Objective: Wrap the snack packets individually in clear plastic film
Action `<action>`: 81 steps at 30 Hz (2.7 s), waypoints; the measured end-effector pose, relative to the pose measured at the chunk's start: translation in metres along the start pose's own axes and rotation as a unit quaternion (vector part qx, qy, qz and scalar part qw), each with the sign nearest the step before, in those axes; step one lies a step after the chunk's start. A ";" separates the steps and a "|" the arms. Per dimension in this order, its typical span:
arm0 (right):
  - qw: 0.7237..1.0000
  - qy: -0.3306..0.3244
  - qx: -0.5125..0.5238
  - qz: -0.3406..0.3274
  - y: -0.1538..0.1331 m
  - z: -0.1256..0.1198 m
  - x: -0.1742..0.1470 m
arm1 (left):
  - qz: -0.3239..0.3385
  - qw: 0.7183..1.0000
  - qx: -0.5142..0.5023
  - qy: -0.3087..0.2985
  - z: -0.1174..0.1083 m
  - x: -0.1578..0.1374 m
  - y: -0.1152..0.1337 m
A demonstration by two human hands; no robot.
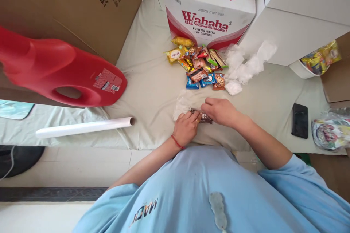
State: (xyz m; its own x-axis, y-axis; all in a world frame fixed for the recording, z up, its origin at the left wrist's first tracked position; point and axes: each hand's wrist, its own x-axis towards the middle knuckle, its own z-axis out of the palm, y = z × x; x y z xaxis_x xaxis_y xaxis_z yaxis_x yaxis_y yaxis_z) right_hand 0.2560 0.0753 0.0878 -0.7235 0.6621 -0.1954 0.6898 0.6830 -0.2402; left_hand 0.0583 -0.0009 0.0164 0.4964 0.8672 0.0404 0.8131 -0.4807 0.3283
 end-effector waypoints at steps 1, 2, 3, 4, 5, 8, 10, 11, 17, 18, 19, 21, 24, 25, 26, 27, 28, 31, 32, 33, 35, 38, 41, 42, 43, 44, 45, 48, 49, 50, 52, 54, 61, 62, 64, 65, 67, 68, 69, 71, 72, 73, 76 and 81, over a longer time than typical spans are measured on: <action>1.000 -0.020 0.001 -0.010 -0.006 0.006 -0.007 | 0.000 1.000 -0.007 -0.001 0.001 -0.001 -0.002; 0.999 -0.033 0.004 -0.018 -0.011 0.013 -0.013 | 0.002 1.000 -0.020 0.000 0.002 -0.002 -0.005; 0.999 -0.040 0.008 -0.022 -0.015 0.022 -0.018 | 0.007 0.999 -0.042 0.002 0.004 -0.005 -0.009; 0.999 -0.044 0.012 -0.021 -0.018 0.031 -0.021 | 0.014 0.997 -0.075 0.007 0.004 -0.009 -0.014; 0.999 -0.044 0.016 -0.016 -0.020 0.039 -0.024 | 0.019 0.993 -0.119 0.015 0.004 -0.014 -0.021; 0.999 -0.035 0.023 -0.003 -0.024 0.056 -0.027 | -0.034 0.958 -0.278 0.068 0.000 -0.030 -0.042; 0.999 -0.029 0.023 -0.003 -0.026 0.060 -0.027 | -0.151 0.918 -0.337 0.141 -0.005 -0.035 -0.056; 0.999 -0.028 0.021 0.000 -0.027 0.060 -0.026 | -0.216 0.897 -0.340 0.182 -0.007 -0.035 -0.062; 0.999 -0.045 0.006 0.023 -0.036 0.049 -0.022 | -0.335 0.909 -0.186 0.164 -0.004 -0.006 -0.066; 0.998 -0.049 0.013 0.027 -0.037 0.048 -0.021 | -0.315 0.927 -0.157 0.132 -0.003 -0.003 -0.062; 0.998 -0.050 0.026 0.036 -0.037 0.046 -0.020 | -0.295 0.939 -0.139 0.110 -0.003 -0.002 -0.058; 0.995 -0.047 0.064 0.065 -0.038 0.045 -0.019 | -0.263 0.949 -0.147 0.095 -0.007 -0.003 -0.049; 0.984 -0.025 0.139 0.111 -0.036 0.050 -0.019 | -0.244 0.937 -0.224 0.109 -0.019 -0.007 -0.034; 0.981 -0.015 0.163 0.109 -0.035 0.052 -0.019 | -0.232 0.934 -0.245 0.116 -0.023 -0.007 -0.027; 0.978 -0.006 0.183 0.095 -0.033 0.055 -0.018 | -0.212 0.934 -0.258 0.124 -0.025 -0.007 -0.020; 0.976 0.004 0.203 0.079 -0.032 0.058 -0.018 | -0.183 0.938 -0.265 0.129 -0.026 -0.005 -0.012; 0.973 0.013 0.222 0.064 -0.031 0.060 -0.018 | -0.148 0.943 -0.269 0.128 -0.026 -0.003 -0.005; 0.960 0.043 0.271 0.054 -0.028 0.062 -0.024 | -0.048 0.959 -0.264 0.090 -0.018 0.005 0.011; 0.959 0.050 0.274 0.048 -0.027 0.062 -0.029 | -0.025 0.963 -0.257 0.076 -0.015 0.006 0.014; 0.961 0.053 0.269 0.036 -0.025 0.062 -0.036 | -0.005 0.967 -0.248 0.065 -0.012 0.007 0.015; 0.967 0.055 0.247 0.003 -0.022 0.062 -0.055 | 0.030 0.971 -0.230 0.050 -0.006 0.004 0.013; 0.963 0.060 0.263 -0.004 -0.015 0.068 -0.088 | 0.065 0.975 -0.208 0.036 0.001 -0.002 0.009; 0.938 0.125 0.300 0.121 -0.009 0.077 -0.110 | 0.075 0.983 -0.164 0.018 0.006 -0.004 0.009; 0.923 0.169 0.290 0.189 -0.007 0.080 -0.112 | 0.076 0.987 -0.141 0.008 0.008 -0.004 0.011; 0.905 0.217 0.265 0.254 -0.005 0.083 -0.111 | 0.076 0.990 -0.117 -0.002 0.009 -0.003 0.012; 0.887 0.259 0.230 0.306 -0.003 0.086 -0.109 | 0.077 0.993 -0.093 -0.012 0.009 -0.003 0.013; 0.874 0.289 0.193 0.340 0.000 0.089 -0.104 | 0.077 0.994 -0.072 -0.020 0.010 -0.002 0.014; 0.882 0.285 0.141 0.347 0.007 0.094 -0.090 | 0.078 0.996 -0.029 -0.029 0.010 0.000 0.017; 0.892 0.267 0.152 0.331 0.008 0.094 -0.088 | 0.079 0.996 -0.019 -0.028 0.010 0.000 0.017; 0.901 0.249 0.174 0.312 0.009 0.092 -0.086 | 0.080 0.996 -0.011 -0.027 0.009 -0.001 0.017; 0.906 0.214 0.226 0.287 0.008 0.081 -0.086 | 0.080 0.996 0.006 -0.030 0.008 -0.001 0.019; 0.896 0.180 0.278 0.295 0.005 0.065 -0.085 | 0.077 0.996 0.028 -0.035 0.005 -0.002 0.020; 0.939 0.091 0.183 0.277 -0.028 0.019 -0.017 | 0.091 0.993 0.051 -0.058 -0.006 0.000 0.027; 0.948 0.067 0.155 0.270 -0.034 0.018 -0.003 | 0.093 0.993 0.040 -0.066 -0.007 0.000 0.026; 0.961 0.021 0.107 0.256 -0.046 0.020 0.018 | 0.094 0.993 0.005 -0.077 -0.011 -0.005 0.020; 0.965 0.003 0.089 0.248 -0.051 0.022 0.025 | 0.098 0.992 -0.020 -0.081 -0.014 -0.010 0.015; 0.973 -0.007 0.061 0.223 -0.061 0.028 0.029 | 0.119 0.986 -0.080 -0.090 -0.021 -0.024 0.000; 0.977 -0.003 0.049 0.208 -0.066 0.032 0.028 | 0.131 0.980 -0.110 -0.098 -0.024 -0.032 -0.009; 0.980 0.005 0.038 0.193 -0.070 0.037 0.025 | 0.133 0.976 -0.134 -0.106 -0.028 -0.041 -0.019; 0.985 0.025 0.021 0.171 -0.075 0.045 0.018 | 0.100 0.976 -0.164 -0.103 -0.032 -0.057 -0.036; 0.986 0.032 0.016 0.164 -0.077 0.049 0.015 | 0.072 0.978 -0.174 -0.090 -0.033 -0.064 -0.042; 0.986 0.036 0.013 0.161 -0.078 0.052 0.013 | 0.043 0.980 -0.182 -0.073 -0.033 -0.069 -0.046; 0.986 0.041 0.019 0.163 -0.078 0.058 0.010 | -0.013 0.979 -0.202 -0.008 -0.033 -0.073 -0.046; 0.973 0.098 0.096 0.184 -0.069 0.048 -0.002 | -0.069 0.948 -0.300 0.083 -0.037 -0.057 -0.028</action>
State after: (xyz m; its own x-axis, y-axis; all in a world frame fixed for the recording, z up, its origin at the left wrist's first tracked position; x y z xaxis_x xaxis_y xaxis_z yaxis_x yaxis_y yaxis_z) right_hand 0.2092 0.0121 0.0595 -0.3967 0.9098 -0.1219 0.8702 0.3304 -0.3655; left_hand -0.0045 -0.0322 0.0399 0.3028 0.9488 0.0904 0.5225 -0.2446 0.8168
